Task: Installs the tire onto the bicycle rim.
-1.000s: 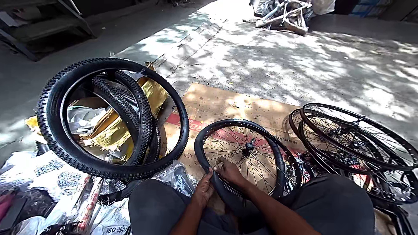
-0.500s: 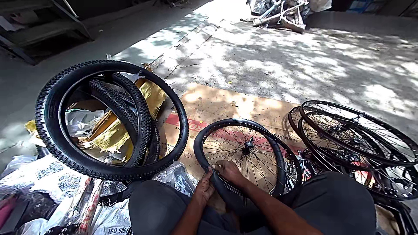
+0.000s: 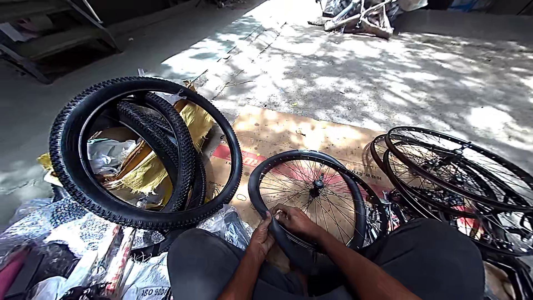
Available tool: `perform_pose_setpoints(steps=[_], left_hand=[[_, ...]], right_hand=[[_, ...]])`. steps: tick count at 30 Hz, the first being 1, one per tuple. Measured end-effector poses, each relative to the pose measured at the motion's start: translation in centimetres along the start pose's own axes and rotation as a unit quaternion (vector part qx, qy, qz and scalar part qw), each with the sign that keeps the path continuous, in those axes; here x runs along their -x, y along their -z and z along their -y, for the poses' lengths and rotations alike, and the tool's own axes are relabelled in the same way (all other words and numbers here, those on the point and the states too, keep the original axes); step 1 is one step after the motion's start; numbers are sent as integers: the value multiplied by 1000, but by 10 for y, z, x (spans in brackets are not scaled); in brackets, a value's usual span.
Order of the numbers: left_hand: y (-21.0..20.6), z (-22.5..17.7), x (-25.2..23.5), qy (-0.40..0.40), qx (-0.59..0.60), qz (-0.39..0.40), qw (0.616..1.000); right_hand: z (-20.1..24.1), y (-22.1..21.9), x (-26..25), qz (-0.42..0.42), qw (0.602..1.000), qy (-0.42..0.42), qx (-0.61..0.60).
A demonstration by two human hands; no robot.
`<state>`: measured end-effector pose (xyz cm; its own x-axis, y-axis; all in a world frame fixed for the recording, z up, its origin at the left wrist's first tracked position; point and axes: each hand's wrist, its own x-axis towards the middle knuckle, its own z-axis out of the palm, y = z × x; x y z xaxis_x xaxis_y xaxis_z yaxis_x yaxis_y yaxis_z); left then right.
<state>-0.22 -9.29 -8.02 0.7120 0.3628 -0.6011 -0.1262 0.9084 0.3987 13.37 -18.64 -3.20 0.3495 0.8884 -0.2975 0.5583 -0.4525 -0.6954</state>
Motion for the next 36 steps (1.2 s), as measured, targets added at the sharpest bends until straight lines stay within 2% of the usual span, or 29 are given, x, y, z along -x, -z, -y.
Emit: perform_pose_setpoints(steps=[4,6,9,14,16,19,24,29,34,36], left_hand=[[0,3,0,9,-3,12,1000],[-2,3,0,4,6,18,1000],[-3,-1,1,-3,7,1,1000],[-2,1,1,6,-10,9,1000],[-3,0,1,6,-2,2,1000],[2,-2,0,2,10,5,1000],[3,1,-1,4,12,14,1000],[5,-2,1,4,4,12,1000],[3,0,-1,7,-6,-2,1000],[3,-2,0,5,-3,-12,1000]], right_hand=[[6,-2,-7,-38,997,-53,44],[4,-2,-8,-53,997,-36,40],[-7,1,-3,-5,999,27,-21],[4,-3,-10,-21,998,-58,23],[4,-1,-8,-23,999,-46,10],[-3,3,-3,15,999,15,-37],[4,-1,-9,3,999,-36,13],[-5,1,-10,44,999,7,-28],[0,-5,-15,23,999,-39,20],[-1,-1,-14,40,999,-24,0]])
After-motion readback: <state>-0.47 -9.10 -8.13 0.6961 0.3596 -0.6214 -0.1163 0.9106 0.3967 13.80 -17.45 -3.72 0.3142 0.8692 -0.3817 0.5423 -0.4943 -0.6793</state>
